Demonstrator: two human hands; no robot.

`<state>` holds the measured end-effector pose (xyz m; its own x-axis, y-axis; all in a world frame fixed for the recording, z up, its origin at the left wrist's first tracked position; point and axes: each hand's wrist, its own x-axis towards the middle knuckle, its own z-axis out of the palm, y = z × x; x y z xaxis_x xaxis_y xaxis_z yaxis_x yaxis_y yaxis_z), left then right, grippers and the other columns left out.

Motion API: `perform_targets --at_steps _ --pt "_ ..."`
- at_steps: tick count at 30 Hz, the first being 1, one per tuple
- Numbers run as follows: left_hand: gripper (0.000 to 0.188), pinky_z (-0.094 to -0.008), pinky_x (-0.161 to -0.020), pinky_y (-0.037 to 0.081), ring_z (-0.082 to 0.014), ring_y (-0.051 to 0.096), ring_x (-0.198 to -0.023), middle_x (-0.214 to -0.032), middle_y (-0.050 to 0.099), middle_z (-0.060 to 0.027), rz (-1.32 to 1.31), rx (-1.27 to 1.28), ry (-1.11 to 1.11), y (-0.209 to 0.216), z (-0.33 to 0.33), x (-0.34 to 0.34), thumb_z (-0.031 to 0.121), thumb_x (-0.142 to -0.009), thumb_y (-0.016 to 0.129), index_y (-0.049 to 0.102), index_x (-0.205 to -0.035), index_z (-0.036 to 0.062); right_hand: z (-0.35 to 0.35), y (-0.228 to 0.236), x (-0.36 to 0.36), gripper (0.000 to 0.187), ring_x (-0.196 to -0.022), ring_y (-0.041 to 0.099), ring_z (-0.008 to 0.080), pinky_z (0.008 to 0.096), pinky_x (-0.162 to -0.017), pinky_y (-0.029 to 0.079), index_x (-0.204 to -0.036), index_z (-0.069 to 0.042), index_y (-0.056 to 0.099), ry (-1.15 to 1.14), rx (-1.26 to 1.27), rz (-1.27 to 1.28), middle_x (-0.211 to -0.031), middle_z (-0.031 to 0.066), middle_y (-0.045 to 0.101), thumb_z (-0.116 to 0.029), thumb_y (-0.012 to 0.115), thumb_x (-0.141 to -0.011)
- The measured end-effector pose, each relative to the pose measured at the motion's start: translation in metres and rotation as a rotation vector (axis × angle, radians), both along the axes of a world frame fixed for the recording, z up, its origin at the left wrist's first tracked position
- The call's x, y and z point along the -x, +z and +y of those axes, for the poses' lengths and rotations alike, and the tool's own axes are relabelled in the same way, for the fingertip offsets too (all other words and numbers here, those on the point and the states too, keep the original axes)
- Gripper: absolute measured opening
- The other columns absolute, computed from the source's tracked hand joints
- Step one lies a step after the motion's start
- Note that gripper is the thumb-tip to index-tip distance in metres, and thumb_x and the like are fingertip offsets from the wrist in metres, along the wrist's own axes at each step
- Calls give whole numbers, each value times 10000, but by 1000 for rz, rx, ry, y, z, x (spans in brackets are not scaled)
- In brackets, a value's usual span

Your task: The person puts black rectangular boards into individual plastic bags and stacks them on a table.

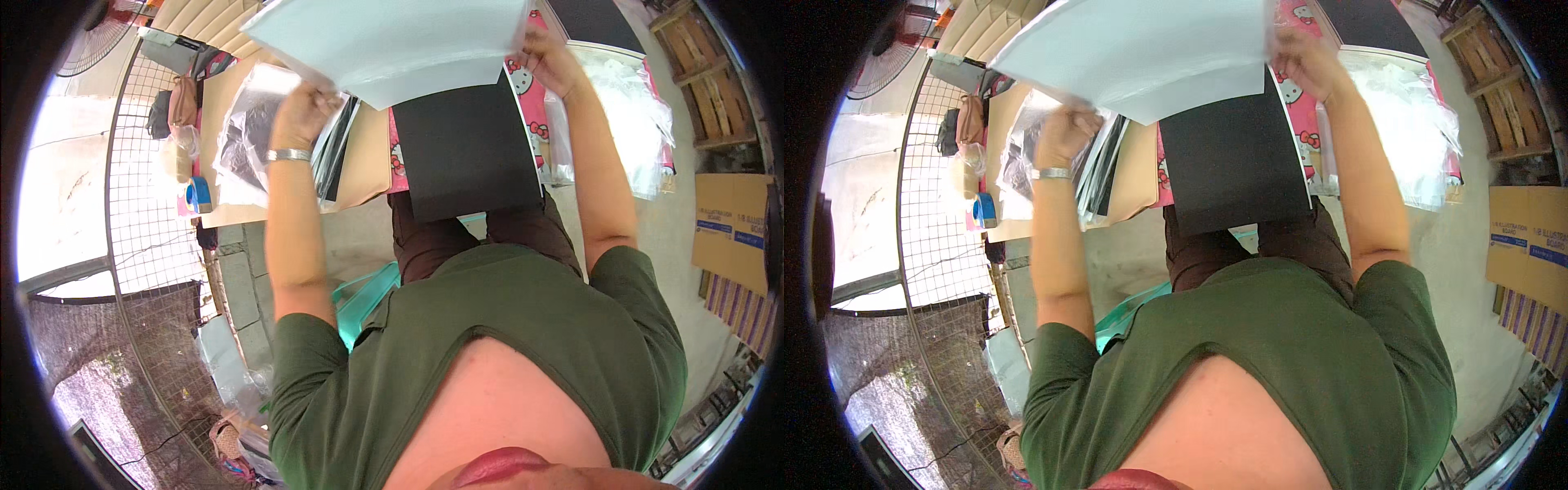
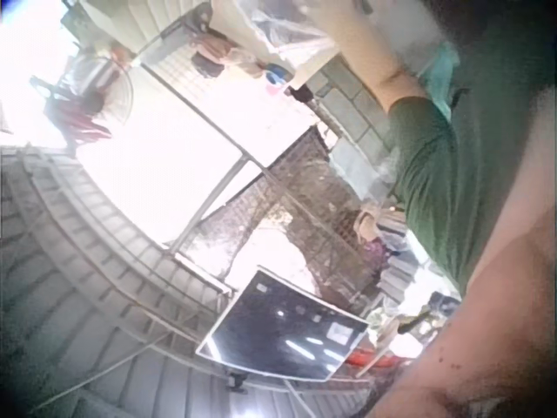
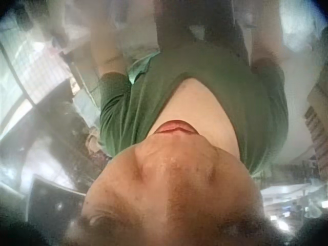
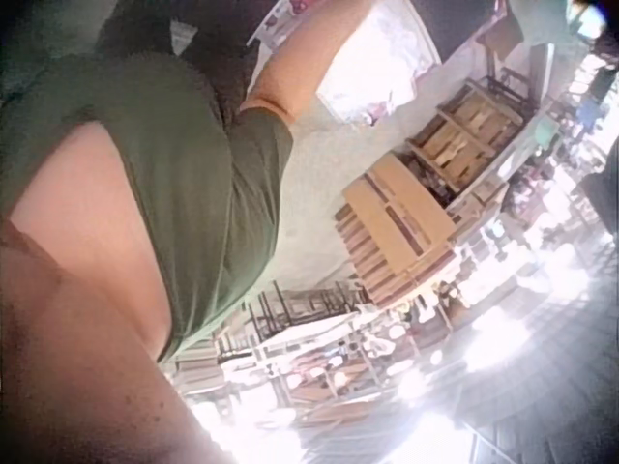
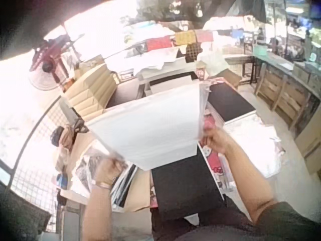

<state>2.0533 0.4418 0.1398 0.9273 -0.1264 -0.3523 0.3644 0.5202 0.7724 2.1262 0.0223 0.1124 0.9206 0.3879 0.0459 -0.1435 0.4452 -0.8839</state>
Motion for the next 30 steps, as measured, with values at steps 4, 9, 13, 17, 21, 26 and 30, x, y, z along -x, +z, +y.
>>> perform_targets --at_steps 4,9,13,17,21,26,30 --pt "150 -293 -657 479 -206 522 -686 -824 532 -73 -39 331 70 -131 22 35 113 -831 543 539 -965 46 29 -74 15 356 -970 526 182 313 -832 439 -1164 -52 492 -54 59 270 -1094 64 551 26 448 -820" --pt "267 -346 -867 417 -234 518 -992 -1047 540 -119 -329 -438 329 -83 -87 101 92 -794 591 586 -1061 89 18 -18 87 567 -1205 376 277 369 -983 335 -1223 -158 498 -170 789 -683 -1314 98 409 84 457 -712" --pt "310 -362 -946 371 -249 442 -1151 -1116 516 -133 -595 -1125 270 -101 -105 140 64 -769 607 603 -1077 98 1 -30 141 615 -1277 302 320 394 -1036 275 -1210 -179 522 -97 1212 -1011 -1386 122 325 100 450 -668" --pt "298 -368 -973 340 -268 349 -1233 -1187 500 -152 -733 -1224 347 -111 -94 145 62 -757 609 622 -1050 112 -9 -35 137 483 -1213 408 290 401 -1035 276 -1156 -130 568 19 859 -753 -1232 118 510 46 479 -715" --pt "267 -347 -942 369 -289 451 -1151 -1197 510 -183 -821 -1189 372 -68 -85 118 91 -776 615 619 -1042 66 -6 11 118 339 -1130 492 258 373 -987 328 -1107 -69 590 74 566 -710 -1151 114 573 -119 570 -773" --pt "216 -297 -806 435 -172 581 -862 -939 638 -103 -488 -957 323 -58 -93 92 73 -829 590 587 -1009 -46 30 6 92 319 -841 574 146 298 -735 447 -1061 1 576 -91 879 -199 -884 59 641 -231 614 -846" --pt "180 -267 -663 434 -123 561 -772 -858 622 -83 -157 -664 276 -103 -99 84 89 -837 597 590 -950 -51 42 -86 71 295 -740 565 183 320 -687 436 -1033 -18 571 -289 812 -282 -819 100 630 -239 612 -843"
